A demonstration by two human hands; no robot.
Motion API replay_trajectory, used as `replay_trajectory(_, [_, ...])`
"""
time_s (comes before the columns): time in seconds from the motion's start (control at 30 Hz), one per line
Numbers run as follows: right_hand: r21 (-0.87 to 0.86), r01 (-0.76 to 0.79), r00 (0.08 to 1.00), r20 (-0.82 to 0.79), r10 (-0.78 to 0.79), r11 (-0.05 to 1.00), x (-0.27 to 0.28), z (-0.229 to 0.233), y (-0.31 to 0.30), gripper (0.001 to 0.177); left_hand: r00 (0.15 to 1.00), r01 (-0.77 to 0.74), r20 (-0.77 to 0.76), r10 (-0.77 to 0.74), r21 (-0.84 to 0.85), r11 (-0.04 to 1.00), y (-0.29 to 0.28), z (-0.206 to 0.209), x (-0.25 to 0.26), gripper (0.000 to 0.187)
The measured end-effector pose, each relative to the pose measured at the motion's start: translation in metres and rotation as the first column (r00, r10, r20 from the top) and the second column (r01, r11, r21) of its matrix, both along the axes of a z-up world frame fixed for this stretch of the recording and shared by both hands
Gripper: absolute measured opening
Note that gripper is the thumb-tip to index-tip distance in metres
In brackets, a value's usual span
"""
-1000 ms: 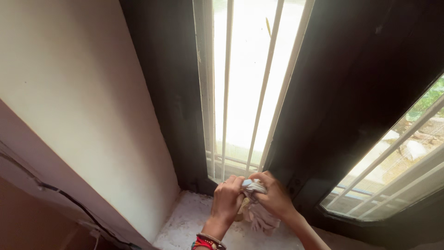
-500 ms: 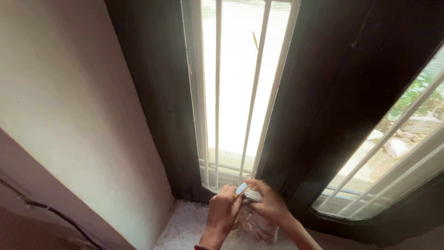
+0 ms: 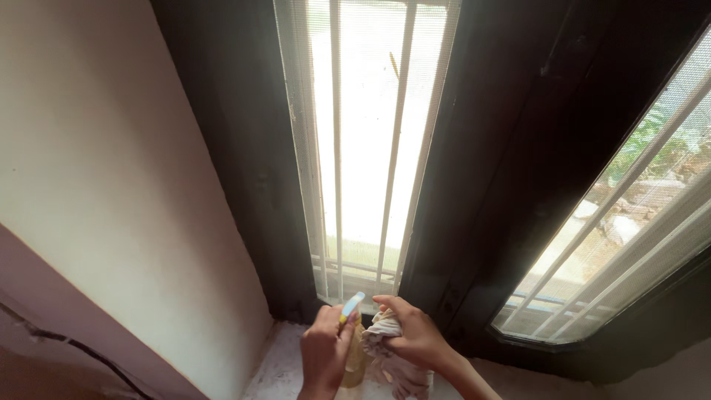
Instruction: The person wipes the glass panes and frame of a door using a cloth and a spray bottle.
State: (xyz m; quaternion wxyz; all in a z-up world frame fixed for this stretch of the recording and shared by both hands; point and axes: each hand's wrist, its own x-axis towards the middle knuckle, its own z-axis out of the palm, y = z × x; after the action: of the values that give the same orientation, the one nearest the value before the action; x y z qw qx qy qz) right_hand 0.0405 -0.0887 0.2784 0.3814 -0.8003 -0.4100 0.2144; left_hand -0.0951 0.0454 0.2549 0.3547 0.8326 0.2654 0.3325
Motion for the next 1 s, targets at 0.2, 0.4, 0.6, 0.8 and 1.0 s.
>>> replay_trajectory(0.2, [-0.044, -0.023, 0.998, 0.052, 0.025, 0.999, -0.02, 0.009, 0.013, 0.069, 0.993, -0.12, 0.029, 0.119, 0.052, 0.991, 0.033, 0.004, -0.025, 0.017])
replay_trajectory(0.4, [-0.115, -0.004, 0.997, 0.075, 0.013, 0.993, -0.039, 0.007, 0.035, 0.07, 0.986, -0.168, 0.025, 0.166, 0.132, 0.977, 0.056, -0.009, -0.039, 0.019])
replay_trajectory(0.6, [-0.011, -0.139, 0.986, 0.086, 0.139, 0.99, -0.066, 0.004, 0.078, 0.075, 0.964, -0.265, 0.004, 0.267, 0.122, 0.956, 0.071, -0.02, -0.064, 0.021])
replay_trajectory(0.8, [-0.003, -0.244, 0.962, 0.123, 0.242, 0.97, -0.096, -0.009, 0.127, 0.085, 0.963, -0.269, 0.034, 0.267, 0.126, 0.955, 0.094, -0.026, -0.092, 0.02])
replay_trajectory(1.0, [0.013, -0.336, 0.937, 0.108, 0.333, 0.942, -0.119, -0.018, 0.16, 0.091, 0.957, -0.289, 0.033, 0.287, 0.159, 0.944, 0.126, -0.03, -0.107, 0.02])
